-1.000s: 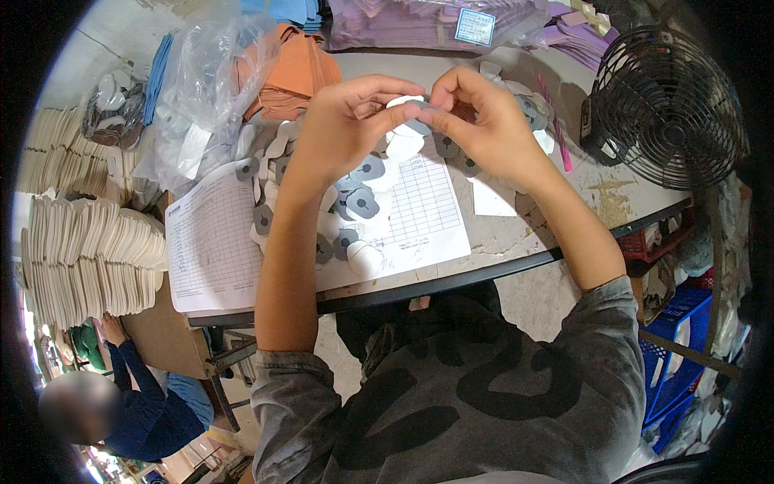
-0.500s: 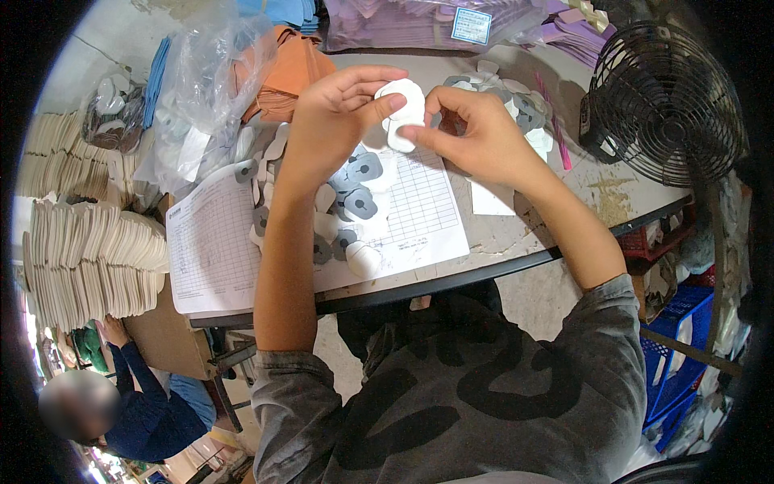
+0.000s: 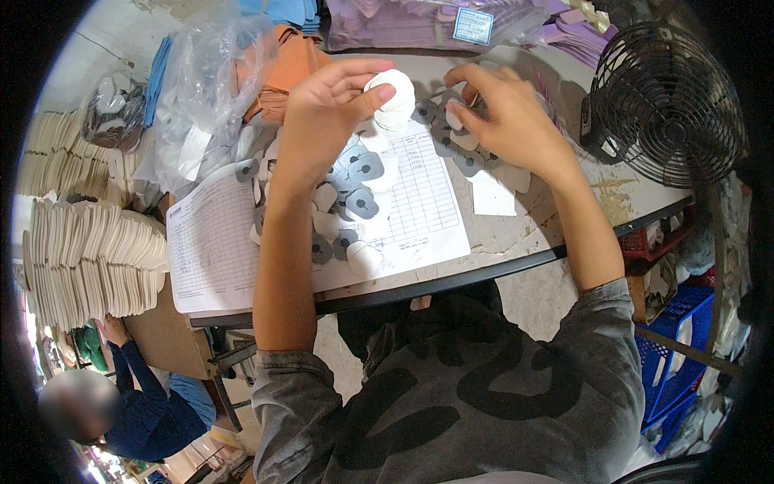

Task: The person repeatedly picks up small white and gray fabric pieces, aligns them, and places them on a grid sheet on the table. They occasionally use a pink pen to mark a paper and handle a white cloth, then resume assembling the fabric pieces.

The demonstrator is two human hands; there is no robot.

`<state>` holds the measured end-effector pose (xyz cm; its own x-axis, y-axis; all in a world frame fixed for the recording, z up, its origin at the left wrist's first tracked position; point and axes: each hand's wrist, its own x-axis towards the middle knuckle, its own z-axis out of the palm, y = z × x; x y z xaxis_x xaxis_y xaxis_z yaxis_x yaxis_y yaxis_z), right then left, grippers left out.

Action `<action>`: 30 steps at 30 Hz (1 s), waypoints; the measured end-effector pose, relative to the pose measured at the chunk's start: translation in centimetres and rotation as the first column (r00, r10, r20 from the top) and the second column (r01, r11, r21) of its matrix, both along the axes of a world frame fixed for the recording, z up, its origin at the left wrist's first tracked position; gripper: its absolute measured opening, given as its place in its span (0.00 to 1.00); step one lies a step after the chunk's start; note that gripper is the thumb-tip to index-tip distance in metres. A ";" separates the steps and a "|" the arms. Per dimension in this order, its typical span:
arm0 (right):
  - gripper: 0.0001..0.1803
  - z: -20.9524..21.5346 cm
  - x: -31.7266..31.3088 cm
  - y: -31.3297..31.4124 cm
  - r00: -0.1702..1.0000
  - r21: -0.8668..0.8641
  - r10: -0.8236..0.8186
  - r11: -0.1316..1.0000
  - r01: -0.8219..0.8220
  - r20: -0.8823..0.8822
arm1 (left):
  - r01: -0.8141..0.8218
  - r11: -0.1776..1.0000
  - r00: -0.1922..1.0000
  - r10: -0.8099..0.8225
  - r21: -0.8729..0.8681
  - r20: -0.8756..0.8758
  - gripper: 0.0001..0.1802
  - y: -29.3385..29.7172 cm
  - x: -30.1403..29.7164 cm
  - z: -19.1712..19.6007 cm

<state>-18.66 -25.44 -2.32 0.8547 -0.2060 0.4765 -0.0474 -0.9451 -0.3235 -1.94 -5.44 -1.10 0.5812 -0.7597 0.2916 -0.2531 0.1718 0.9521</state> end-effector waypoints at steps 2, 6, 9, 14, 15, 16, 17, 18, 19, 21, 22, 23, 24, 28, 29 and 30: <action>0.17 -0.1 0.1 -0.1 0.991 -0.167 -0.096 0.980 0.110 0.093 | 0.012 1.000 0.999 -0.012 0.010 -0.030 0.18 0.0 -0.1 0.0; 0.15 0.3 0.8 0.3 0.978 0.171 0.130 0.973 -0.157 0.162 | 0.021 1.000 0.988 -0.022 -0.013 -0.155 0.20 -0.5 -0.5 -0.2; 0.15 0.2 0.4 2.0 0.941 0.523 0.317 0.785 -0.331 0.120 | 0.018 0.997 0.983 -0.032 -0.078 -0.178 0.21 -1.1 -1.1 -0.7; 0.12 0.1 0.6 2.9 0.977 0.595 0.209 0.782 -0.184 0.028 | 0.058 0.994 0.957 -0.083 -0.096 -0.277 0.21 -1.0 -1.1 -0.9; 0.12 0.1 0.6 2.8 0.980 0.616 0.198 0.768 -0.176 0.033 | 0.050 0.995 0.960 -0.072 -0.085 -0.271 0.21 -0.9 -1.0 -0.8; 0.12 0.2 0.5 2.6 0.980 0.624 0.193 0.760 -0.181 0.049 | 0.051 0.994 0.961 -0.074 -0.093 -0.266 0.22 -0.9 -0.9 -0.8; 0.12 0.2 0.5 2.5 0.983 0.629 0.181 0.762 -0.157 0.026 | 0.051 0.993 0.962 -0.077 -0.102 -0.261 0.22 -0.8 -0.9 -0.7; 0.12 0.2 0.5 2.2 0.985 0.622 0.173 0.770 -0.144 0.013 | 0.064 0.990 0.962 -0.094 -0.125 -0.257 0.22 -0.7 -0.8 -0.6; 0.12 0.3 0.6 2.0 0.986 0.593 0.165 0.794 -0.136 0.006 | 0.088 0.992 0.969 -0.106 -0.091 -0.225 0.22 -0.5 -0.6 -0.5; 0.13 0.4 0.5 1.8 0.983 0.523 0.184 0.835 -0.171 0.027 | 0.133 0.991 0.974 -0.136 -0.026 -0.179 0.22 -0.3 -0.4 -0.3; 0.13 0.4 0.5 1.7 0.981 0.463 0.189 0.867 -0.185 0.039 | 0.165 0.985 0.977 -0.170 -0.046 -0.131 0.21 -0.2 -0.5 -0.2; 0.12 0.4 0.4 1.7 0.976 0.490 0.212 0.847 -0.205 0.043 | 0.173 0.984 0.979 -0.177 -0.043 -0.100 0.21 -0.1 -0.6 -0.2; 0.12 0.4 0.4 1.8 0.972 0.505 0.229 0.834 -0.221 0.046 | 0.196 0.980 0.978 -0.198 -0.044 -0.066 0.20 0.0 -0.6 -0.2; 0.10 0.0 0.5 2.1 0.961 0.605 0.250 0.749 -0.270 0.120 | 0.233 0.973 0.972 -0.233 -0.005 -0.024 0.19 0.2 -0.4 -0.1; 0.10 -0.1 0.6 2.1 0.960 0.637 0.254 0.721 -0.271 0.121 | 0.234 0.972 0.972 -0.235 -0.016 -0.026 0.18 0.2 -0.3 -0.1; 0.10 -0.2 0.6 2.1 0.955 0.634 0.264 0.718 -0.287 0.134 | 0.232 0.972 0.972 -0.233 -0.017 -0.041 0.18 0.2 -0.2 -0.1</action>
